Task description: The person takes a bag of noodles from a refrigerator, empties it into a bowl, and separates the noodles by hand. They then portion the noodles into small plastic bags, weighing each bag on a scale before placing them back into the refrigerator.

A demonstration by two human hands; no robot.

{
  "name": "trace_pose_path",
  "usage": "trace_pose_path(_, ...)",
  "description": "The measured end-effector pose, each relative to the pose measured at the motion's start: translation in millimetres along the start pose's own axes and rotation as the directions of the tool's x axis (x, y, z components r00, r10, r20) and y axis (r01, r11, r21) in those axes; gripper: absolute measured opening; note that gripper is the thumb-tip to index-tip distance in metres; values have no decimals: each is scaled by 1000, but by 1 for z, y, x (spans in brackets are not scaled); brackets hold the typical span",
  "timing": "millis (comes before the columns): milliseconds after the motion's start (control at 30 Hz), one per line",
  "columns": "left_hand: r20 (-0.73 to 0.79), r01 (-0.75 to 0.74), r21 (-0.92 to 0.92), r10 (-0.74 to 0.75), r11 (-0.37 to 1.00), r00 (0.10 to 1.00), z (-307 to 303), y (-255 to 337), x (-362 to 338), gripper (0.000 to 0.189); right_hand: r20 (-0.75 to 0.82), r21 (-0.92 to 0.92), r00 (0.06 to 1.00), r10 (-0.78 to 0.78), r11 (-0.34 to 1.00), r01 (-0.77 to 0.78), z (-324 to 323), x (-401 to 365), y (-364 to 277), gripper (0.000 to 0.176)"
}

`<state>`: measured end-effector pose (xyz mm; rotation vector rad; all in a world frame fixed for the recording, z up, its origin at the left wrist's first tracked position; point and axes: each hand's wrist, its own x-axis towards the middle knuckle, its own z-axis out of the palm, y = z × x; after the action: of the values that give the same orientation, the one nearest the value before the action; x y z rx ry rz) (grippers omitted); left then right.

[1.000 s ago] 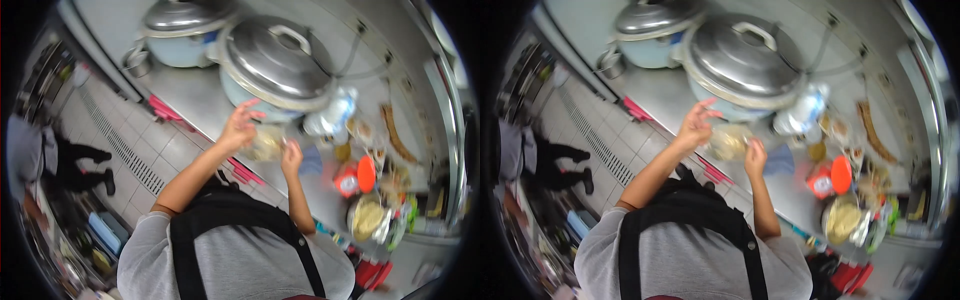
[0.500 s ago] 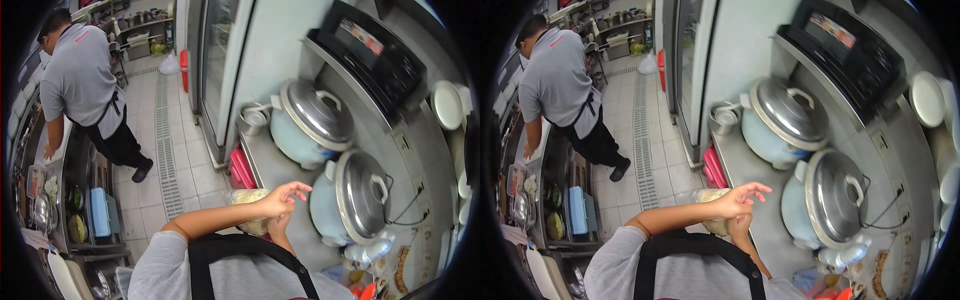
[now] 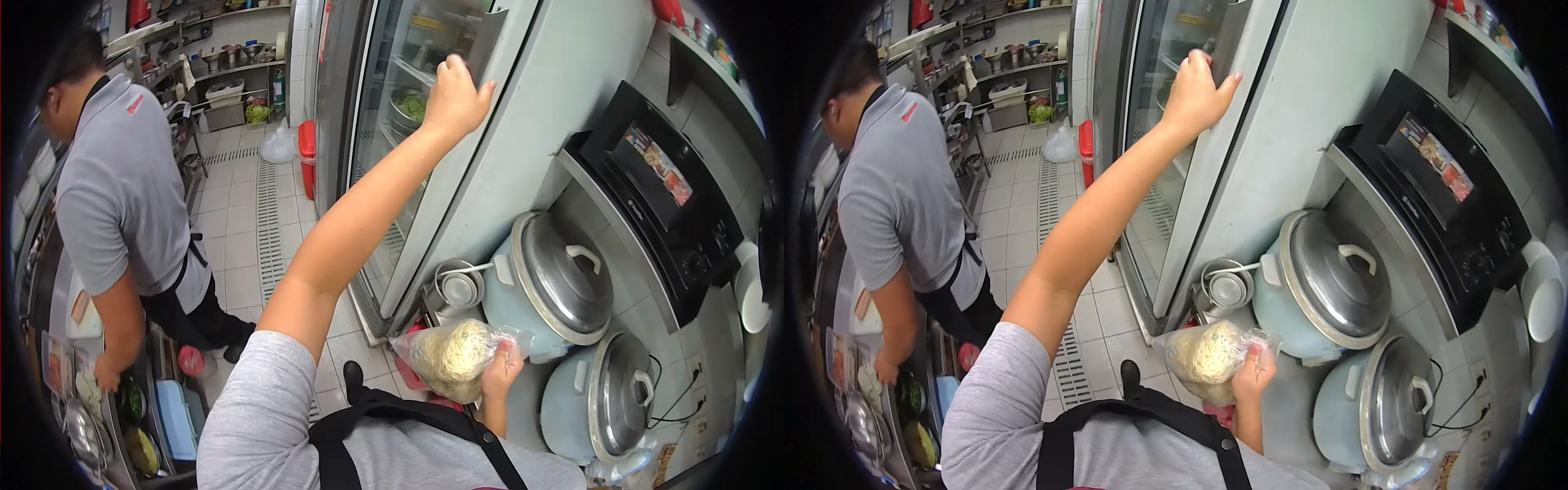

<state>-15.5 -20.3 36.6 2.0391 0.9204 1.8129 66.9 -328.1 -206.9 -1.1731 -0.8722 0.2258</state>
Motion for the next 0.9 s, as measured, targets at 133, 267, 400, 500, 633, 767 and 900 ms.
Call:
trace_pose_path(133,83,38,-121,-28,992,996,-1,-20,39,53,131,43,990,56,997,-62,28,39,35,23)
trace_pose_path(267,363,109,-357,30,928,931,-8,-37,48,47,257,143,959,120,977,-161,68,66,48,26)
trace_pose_path(400,259,-10,-432,135,902,956,-67,-52,41,49,312,305,947,82,935,-181,106,100,47,25)
trace_pose_path(500,122,83,-488,-26,869,992,-123,-77,35,45,346,409,931,120,873,-264,145,116,41,25)
trace_pose_path(633,-265,-4,-732,-279,681,923,-209,-147,41,40,439,336,891,118,898,-284,207,143,47,27)
trace_pose_path(767,26,-50,-694,95,718,995,-345,-266,57,40,416,238,909,-22,968,-86,265,186,68,30)
trace_pose_path(900,49,-55,-701,125,711,991,-378,-319,84,39,294,169,867,-402,915,366,296,255,26,30)
